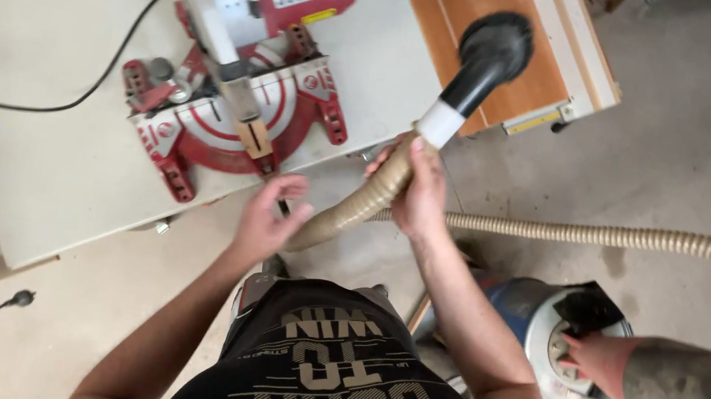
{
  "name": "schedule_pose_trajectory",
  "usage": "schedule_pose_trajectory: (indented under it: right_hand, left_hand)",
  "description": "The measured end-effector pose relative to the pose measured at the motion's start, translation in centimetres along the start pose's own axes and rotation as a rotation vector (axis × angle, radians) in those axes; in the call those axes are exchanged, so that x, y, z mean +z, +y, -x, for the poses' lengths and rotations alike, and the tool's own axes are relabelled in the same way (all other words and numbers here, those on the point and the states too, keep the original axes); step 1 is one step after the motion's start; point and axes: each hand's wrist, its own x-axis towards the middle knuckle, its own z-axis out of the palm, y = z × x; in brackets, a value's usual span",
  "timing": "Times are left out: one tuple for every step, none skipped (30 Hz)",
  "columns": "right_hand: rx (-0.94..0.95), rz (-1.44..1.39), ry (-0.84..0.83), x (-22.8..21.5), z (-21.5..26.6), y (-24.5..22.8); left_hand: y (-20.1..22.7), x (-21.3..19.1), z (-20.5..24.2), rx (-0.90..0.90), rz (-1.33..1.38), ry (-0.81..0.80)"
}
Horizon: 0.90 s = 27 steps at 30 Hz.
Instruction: Vacuuming sawdust from a miter saw and a jointer using a shop vacuum hose.
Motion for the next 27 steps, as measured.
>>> schedule_pose_trajectory:
  right_hand:
    - [-0.022, -0.006, 0.030, -0.8, 1.4, 0.5]
    - [-0.012, -0.044, 0.075, -1.5, 2.8, 1.0]
    - [-0.003, -0.083, 0.119, -2.3, 4.1, 1.5]
    - [-0.028, -0.090, 0.156, -5.6, 3.8, 2.1]
    - [-0.147, -0.037, 0.208, -9.1, 3.7, 2.8]
    - [-0.268, 0.023, 0.264, -12.7, 3.6, 3.1]
    - [-0.295, 0.021, 0.306, -12.9, 4.1, 0.7]
    - [-0.262, 0.112, 0.436, -13.2, 5.2, -1.6]
    - [-0.221, 0.199, 0.566, -13.6, 6.3, -4.0]
    - [-0.248, 0.193, 0.632, -15.3, 7.5, -4.0]
    - [-0.200, 0.303, 0.709, -17.1, 8.7, -3.9]
    - [-0.133, 0.409, 0.783, -18.7, 10.1, -3.6]
    - [-0.140, 0.398, 0.847, -18.6, 11.6, -4.4]
    - [-0.172, 0.539, 0.841, -18.3, 12.6, -5.2]
    - [-0.196, 0.682, 0.831, -17.8, 13.5, -5.9]
    - [-0.195, 0.672, 0.871, -19.2, 14.6, -5.7]
    - [-0.326, 0.721, 0.909, -20.4, 15.7, -5.6]
    - [-0.458, 0.772, 0.935, -21.7, 16.5, -5.4]
    - [-0.456, 0.764, 0.965, -24.1, 17.7, -5.0]
    - [-0.445, 0.733, 0.862, -26.3, 18.8, -4.5]
    - [-0.436, 0.700, 0.759, -28.5, 20.0, -3.9]
    - [-0.434, 0.696, 0.777, -29.4, 21.2, -4.9]
    - [-0.376, 0.636, 0.688, -30.3, 22.3, -5.8]
    - [-0.313, 0.570, 0.587, -30.9, 23.5, -6.5]
    - [-0.307, 0.561, 0.594, -33.1, 24.7, -7.9]
    - [-0.024, 0.737, 0.674, -35.4, 25.8, -9.3]
    - [0.272, 0.898, 0.740, -37.8, 26.9, -10.7]
  left_hand:
    - [0.8, 2.4, -0.5, 0.007, 0.005, -0.037]
    - [1.7, 4.9, -0.8, -0.103, -0.039, -0.235]
    - [2.5, 7.6, -1.1, -0.211, -0.090, -0.433]
    - [2.5, 9.4, -1.4, -0.203, -0.088, -0.478]
    - [2.5, 11.3, -1.7, -0.273, -0.220, -0.569]
    - [2.6, 13.5, -2.1, -0.331, -0.354, -0.661]
    - [1.7, 15.3, -2.1, -0.313, -0.354, -0.709]
    - [0.9, 17.0, -1.5, -0.325, -0.426, -0.754]
    - [0.0, 18.8, -0.9, -0.333, -0.499, -0.798]
    - [1.6, 20.6, -0.6, -0.306, -0.497, -0.865]
    - [3.0, 22.4, -0.2, -0.292, -0.396, -0.801]
    - [4.4, 23.9, 0.6, -0.295, -0.297, -0.734]
    - [3.9, 26.2, 1.5, -0.286, -0.294, -0.799]
    - [3.3, 28.2, 2.4, -0.211, -0.307, -0.853]
    - [2.7, 30.1, 3.2, -0.135, -0.317, -0.907]
    - [1.5, 31.9, 4.1, -0.129, -0.318, -0.946]
    - [0.4, 33.6, 4.9, -0.019, -0.331, -0.978]
    - [-0.8, 35.2, 5.7, 0.091, -0.346, -0.999]
    - [-1.4, 36.6, 6.2, 0.097, -0.347, -1.028]
    - [-2.1, 37.7, 6.6, 0.207, -0.358, -1.040]
    - [-2.8, 38.8, 7.0, 0.317, -0.366, -1.051]
    - [-2.3, 39.5, 6.9, 0.319, -0.365, -1.069]
    - [-1.9, 40.2, 6.7, 0.157, -0.332, -1.387]
    - [-1.5, 40.4, 6.7, -0.029, -0.296, -1.687]
    - [-1.7, 40.6, 6.8, -0.039, -0.300, -1.696]
    - [-2.1, 41.2, 6.5, -0.159, -0.374, -1.682]
    - [-2.4, 41.9, 6.2, -0.278, -0.449, -1.663]
